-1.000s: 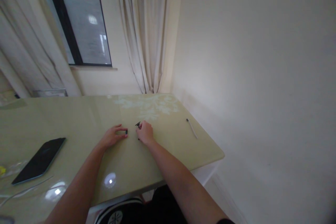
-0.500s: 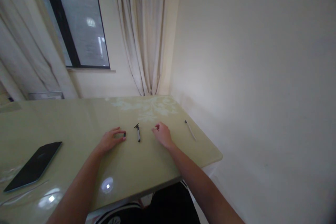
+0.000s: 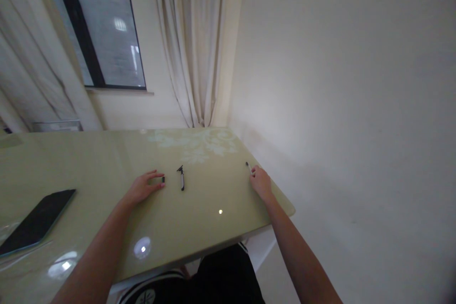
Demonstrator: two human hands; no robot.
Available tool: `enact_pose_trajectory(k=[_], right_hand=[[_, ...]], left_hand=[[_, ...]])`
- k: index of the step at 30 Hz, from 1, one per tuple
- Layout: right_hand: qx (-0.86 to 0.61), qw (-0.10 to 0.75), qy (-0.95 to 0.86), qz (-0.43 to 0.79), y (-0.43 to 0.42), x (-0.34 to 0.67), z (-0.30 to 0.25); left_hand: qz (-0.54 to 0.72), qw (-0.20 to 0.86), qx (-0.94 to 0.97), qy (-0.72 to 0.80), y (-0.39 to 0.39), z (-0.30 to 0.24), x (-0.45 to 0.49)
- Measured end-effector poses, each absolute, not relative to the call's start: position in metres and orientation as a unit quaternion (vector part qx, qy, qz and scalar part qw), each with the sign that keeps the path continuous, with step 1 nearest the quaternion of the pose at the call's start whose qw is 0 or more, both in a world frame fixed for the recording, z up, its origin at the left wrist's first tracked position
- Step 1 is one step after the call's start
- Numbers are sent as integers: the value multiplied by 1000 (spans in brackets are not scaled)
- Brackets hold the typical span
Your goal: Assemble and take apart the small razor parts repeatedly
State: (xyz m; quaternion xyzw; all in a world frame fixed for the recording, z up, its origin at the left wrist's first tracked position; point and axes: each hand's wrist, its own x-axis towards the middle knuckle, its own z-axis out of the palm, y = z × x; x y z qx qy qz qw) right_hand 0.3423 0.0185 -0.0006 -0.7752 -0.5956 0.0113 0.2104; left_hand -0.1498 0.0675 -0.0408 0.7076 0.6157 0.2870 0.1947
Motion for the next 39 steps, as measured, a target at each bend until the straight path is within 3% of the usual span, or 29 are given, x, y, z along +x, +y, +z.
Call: enact_pose_trajectory(k=[5,15,25,39], right_hand=[[-700,247,-668,50,24,287,6],[-620,219,-751,57,41,145,1],[-560,264,-776,119,35,151,-19],[-523,259,-808,81,34,145,-27]], left_hand=[[271,181,709,625,65,-40,-149],[245,115,714,645,54,-37,-140],[232,106,720,646,50,-34,-137],[245,110,716,645,52,-40,-141]])
